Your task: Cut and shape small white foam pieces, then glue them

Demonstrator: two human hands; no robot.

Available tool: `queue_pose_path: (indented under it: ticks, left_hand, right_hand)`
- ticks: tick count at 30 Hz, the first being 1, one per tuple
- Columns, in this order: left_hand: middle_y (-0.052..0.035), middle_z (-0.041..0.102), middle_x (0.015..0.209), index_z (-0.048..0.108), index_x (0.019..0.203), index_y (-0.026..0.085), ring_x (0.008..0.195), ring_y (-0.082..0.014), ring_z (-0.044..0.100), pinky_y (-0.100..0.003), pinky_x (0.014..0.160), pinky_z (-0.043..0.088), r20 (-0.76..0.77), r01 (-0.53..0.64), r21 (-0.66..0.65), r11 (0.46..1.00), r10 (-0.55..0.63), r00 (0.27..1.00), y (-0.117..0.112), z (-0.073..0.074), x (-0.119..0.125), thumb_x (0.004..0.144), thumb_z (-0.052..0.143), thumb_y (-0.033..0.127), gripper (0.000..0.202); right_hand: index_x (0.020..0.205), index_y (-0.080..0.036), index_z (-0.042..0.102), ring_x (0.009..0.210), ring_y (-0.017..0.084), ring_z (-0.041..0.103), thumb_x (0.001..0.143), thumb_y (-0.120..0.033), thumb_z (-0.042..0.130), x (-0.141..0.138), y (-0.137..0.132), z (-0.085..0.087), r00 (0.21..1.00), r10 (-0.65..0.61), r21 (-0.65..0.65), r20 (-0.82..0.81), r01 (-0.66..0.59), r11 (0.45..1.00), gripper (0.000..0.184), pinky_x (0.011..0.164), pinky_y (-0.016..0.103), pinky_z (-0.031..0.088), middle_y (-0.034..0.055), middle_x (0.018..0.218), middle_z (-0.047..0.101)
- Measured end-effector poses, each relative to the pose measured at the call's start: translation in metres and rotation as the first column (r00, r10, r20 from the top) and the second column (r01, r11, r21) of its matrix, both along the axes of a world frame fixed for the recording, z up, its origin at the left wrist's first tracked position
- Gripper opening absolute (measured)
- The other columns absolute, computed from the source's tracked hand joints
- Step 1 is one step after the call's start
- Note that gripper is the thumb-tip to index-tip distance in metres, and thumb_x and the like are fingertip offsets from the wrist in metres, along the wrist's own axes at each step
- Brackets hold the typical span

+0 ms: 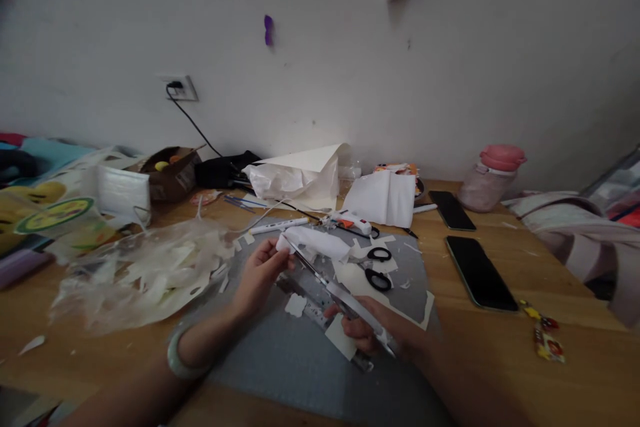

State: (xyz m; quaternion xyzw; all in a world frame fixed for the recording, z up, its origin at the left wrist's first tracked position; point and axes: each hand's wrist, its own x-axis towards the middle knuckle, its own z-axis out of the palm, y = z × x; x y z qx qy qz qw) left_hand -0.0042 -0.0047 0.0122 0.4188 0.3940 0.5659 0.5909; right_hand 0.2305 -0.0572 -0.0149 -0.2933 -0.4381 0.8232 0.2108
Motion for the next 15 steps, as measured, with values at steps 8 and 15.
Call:
queue_pose_path:
  ticks: [8,15]
  left_hand:
    - [0.0036,0.060,0.065,0.056,0.078,0.016,0.052,-0.0081,0.053,-0.021,0.055,0.040,-0.008,-0.003,0.007,1.000,0.003,1.000,0.002,-0.003,0.001,0.067,0.072,0.031,0.024]
    - [0.0036,0.061,0.063,0.054,0.076,0.016,0.051,-0.0080,0.053,-0.021,0.054,0.040,-0.008,0.007,0.022,1.000,-0.007,1.000,0.004,-0.003,0.000,0.066,0.073,0.032,0.027]
  right_hand:
    - [0.106,-0.018,0.059,0.038,-0.001,0.022,0.071,-0.037,0.072,0.000,0.000,-0.006,1.000,-0.005,-0.043,0.014,0.005,0.999,0.042,0.035,0.015,0.016,-0.0107,0.058,0.030]
    - [0.106,-0.018,0.058,0.042,0.000,0.026,0.071,-0.047,0.071,-0.002,-0.004,0.007,0.994,-0.018,0.061,0.104,0.012,0.998,0.047,0.037,0.016,0.021,-0.0094,0.061,0.033]
